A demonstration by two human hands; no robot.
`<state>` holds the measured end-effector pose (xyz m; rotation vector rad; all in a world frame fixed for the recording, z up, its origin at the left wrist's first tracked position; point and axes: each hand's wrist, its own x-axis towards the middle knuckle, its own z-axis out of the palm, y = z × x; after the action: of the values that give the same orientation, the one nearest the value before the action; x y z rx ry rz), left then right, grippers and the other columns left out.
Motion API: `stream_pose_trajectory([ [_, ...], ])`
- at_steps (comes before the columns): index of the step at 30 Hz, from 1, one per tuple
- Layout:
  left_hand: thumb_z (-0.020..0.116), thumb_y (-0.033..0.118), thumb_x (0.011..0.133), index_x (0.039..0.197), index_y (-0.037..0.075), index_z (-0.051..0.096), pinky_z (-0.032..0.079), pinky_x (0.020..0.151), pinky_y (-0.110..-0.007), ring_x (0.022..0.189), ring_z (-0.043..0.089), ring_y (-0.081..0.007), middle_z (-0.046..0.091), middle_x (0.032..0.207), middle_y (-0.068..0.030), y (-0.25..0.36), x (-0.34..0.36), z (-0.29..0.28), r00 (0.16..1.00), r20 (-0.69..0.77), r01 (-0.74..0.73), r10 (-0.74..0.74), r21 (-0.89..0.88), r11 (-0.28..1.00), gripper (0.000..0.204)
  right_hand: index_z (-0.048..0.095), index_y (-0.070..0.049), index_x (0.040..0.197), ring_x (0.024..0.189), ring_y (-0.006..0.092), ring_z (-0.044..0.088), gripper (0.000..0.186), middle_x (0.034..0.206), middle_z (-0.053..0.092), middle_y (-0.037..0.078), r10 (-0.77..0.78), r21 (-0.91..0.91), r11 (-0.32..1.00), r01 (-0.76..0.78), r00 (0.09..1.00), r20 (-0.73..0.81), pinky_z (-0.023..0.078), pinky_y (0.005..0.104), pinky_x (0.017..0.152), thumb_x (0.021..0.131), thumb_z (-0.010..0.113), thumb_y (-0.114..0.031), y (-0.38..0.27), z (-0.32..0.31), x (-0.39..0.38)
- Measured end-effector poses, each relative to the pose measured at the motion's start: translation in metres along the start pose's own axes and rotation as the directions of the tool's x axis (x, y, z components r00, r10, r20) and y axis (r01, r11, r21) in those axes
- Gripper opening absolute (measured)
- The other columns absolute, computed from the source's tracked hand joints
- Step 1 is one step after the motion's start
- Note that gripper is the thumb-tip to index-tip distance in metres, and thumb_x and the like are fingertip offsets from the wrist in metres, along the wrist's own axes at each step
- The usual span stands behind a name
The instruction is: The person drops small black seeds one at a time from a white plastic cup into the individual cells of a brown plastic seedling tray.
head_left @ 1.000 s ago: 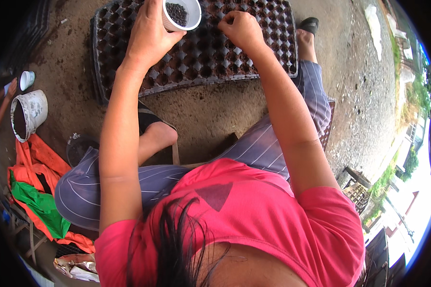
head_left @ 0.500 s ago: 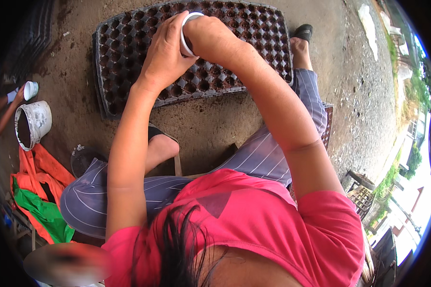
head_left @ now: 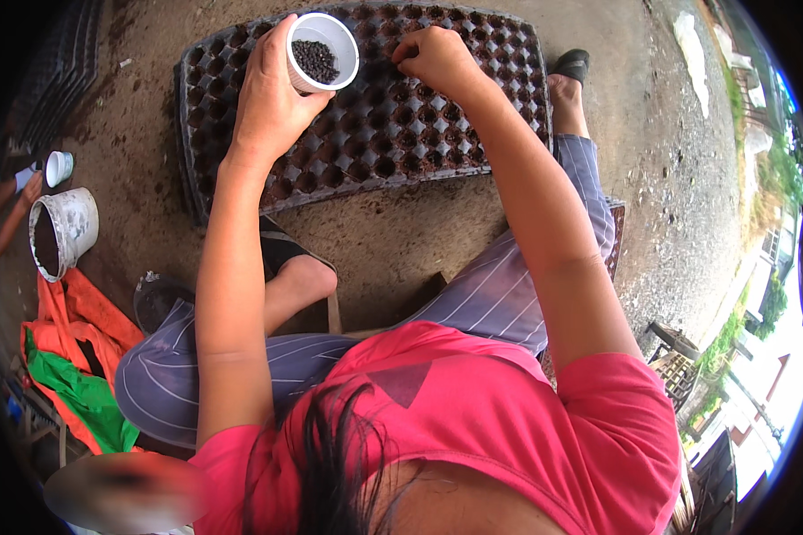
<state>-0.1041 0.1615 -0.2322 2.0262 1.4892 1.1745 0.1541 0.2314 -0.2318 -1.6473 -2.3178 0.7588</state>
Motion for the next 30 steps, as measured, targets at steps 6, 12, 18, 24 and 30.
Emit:
stream_pose_trajectory([
  [6, 0.093, 0.007, 0.067, 0.153, 0.011, 0.038, 0.046, 0.112, -0.046, 0.133, 0.056, -0.0365, 0.056, 0.144, -0.0170, -0.001, -0.003, -0.004, 1.000, -0.010, -0.009, 0.009, 0.023, 1.000, 0.102, 0.082, -0.013, 0.100, 0.082, 0.0273, 0.076, 0.024, 0.090, 0.078, 0.012, 0.057, -0.081, 0.995, -0.053, 0.997, 0.042, 0.060, 0.0381, 0.082, 0.077, 0.078, -0.019, -0.007, -0.002, 0.009],
  [12, 0.093, 0.008, 0.068, 0.153, 0.011, 0.038, 0.046, 0.112, -0.046, 0.133, 0.055, -0.0367, 0.055, 0.144, -0.0174, 0.005, -0.006, 0.006, 1.000, 0.019, -0.003, 0.003, 0.017, 1.000, 0.101, 0.083, -0.017, 0.100, 0.086, 0.0317, 0.075, 0.024, 0.091, 0.078, 0.012, -0.037, -0.087, 0.996, 0.023, 0.986, -0.163, 0.059, 0.0423, 0.085, 0.081, 0.069, -0.016, -0.041, -0.022, 0.015],
  [18, 0.092, 0.010, 0.068, 0.153, 0.012, 0.037, 0.046, 0.113, -0.046, 0.135, 0.051, -0.0387, 0.053, 0.144, -0.0159, 0.029, -0.004, 0.016, 0.996, 0.069, -0.058, 0.061, -0.040, 0.998, 0.101, 0.076, -0.003, 0.083, 0.087, 0.0305, 0.076, 0.010, 0.088, 0.076, 0.017, -0.269, -0.311, 0.894, 0.321, 0.942, 0.200, 0.060, 0.0401, 0.077, 0.081, 0.069, -0.009, -0.107, -0.011, -0.005],
  [24, 0.093, 0.010, 0.068, 0.153, 0.009, 0.038, 0.046, 0.111, -0.046, 0.134, 0.054, -0.0370, 0.052, 0.146, -0.0176, 0.014, -0.009, 0.008, 0.998, 0.067, 0.000, 0.002, -0.027, 1.000, 0.101, 0.080, -0.011, 0.090, 0.077, 0.0299, 0.074, 0.016, 0.084, 0.076, 0.014, -0.214, 0.057, 0.975, 0.213, 0.977, 0.016, 0.060, 0.0382, 0.075, 0.076, 0.076, -0.016, -0.086, -0.016, 0.006],
  [30, 0.092, 0.007, 0.067, 0.153, 0.011, 0.037, 0.047, 0.111, -0.046, 0.131, 0.055, -0.0378, 0.056, 0.142, -0.0181, -0.001, 0.001, 0.003, 1.000, 0.007, 0.005, -0.005, -0.023, 1.000, 0.103, 0.083, -0.016, 0.089, 0.080, 0.0259, 0.075, 0.017, 0.084, 0.078, 0.008, 0.034, 0.023, 0.999, -0.031, 0.987, -0.160, 0.060, 0.0375, 0.080, 0.074, 0.077, -0.021, 0.009, -0.009, 0.034],
])
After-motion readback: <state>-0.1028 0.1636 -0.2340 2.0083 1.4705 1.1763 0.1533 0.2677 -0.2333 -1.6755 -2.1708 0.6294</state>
